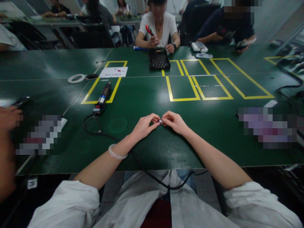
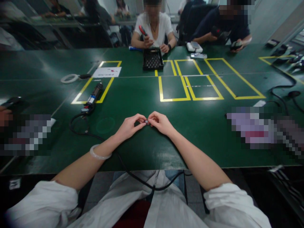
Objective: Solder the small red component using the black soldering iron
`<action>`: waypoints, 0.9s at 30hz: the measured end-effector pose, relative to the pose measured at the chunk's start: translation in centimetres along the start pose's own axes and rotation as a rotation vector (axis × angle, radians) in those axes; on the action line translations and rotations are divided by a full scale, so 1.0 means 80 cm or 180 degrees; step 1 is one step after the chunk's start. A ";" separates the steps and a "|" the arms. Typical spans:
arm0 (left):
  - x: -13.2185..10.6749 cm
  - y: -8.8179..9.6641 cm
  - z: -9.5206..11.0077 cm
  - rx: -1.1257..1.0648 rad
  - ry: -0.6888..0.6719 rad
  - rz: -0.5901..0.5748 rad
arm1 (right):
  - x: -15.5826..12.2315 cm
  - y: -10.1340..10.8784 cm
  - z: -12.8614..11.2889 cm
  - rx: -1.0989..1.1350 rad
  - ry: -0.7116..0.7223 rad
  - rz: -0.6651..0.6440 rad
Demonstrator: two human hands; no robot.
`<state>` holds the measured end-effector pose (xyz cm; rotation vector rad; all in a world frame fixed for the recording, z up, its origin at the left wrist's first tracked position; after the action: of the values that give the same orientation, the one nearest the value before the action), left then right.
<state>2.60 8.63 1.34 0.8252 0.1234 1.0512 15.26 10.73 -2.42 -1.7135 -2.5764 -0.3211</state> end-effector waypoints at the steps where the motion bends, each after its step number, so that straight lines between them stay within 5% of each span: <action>1: 0.000 0.001 0.000 0.0019 0.0018 0.0012 | 0.000 -0.001 -0.001 -0.0022 0.0007 -0.0016; 12: 0.001 0.004 -0.004 0.0084 0.0173 -0.0015 | -0.003 -0.003 -0.018 -0.1181 0.0376 -0.0054; 16: 0.003 0.022 -0.013 0.0331 0.0221 0.0112 | -0.002 0.002 -0.014 -0.1237 0.0285 0.0001; 21: 0.005 0.092 -0.066 0.0942 0.0495 0.0544 | -0.002 0.004 -0.014 -0.1302 0.0238 0.0007; 27: -0.040 0.236 -0.181 0.2262 0.1378 0.1165 | -0.001 -0.001 -0.014 -0.1321 0.0211 -0.0076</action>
<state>-19.37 18.32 2.61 1.2731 0.7697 1.5563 15.15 10.39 -1.35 -1.7414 -2.6184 -0.9552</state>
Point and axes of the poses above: each hand's wrist, its own x-axis towards the middle knuckle, its own y-axis out of the back of the hand, z = x × y, the point moved 9 cm from there along x, towards the middle knuckle, and after that the axes turned 2 degrees about -y, right-handed, at the moved point
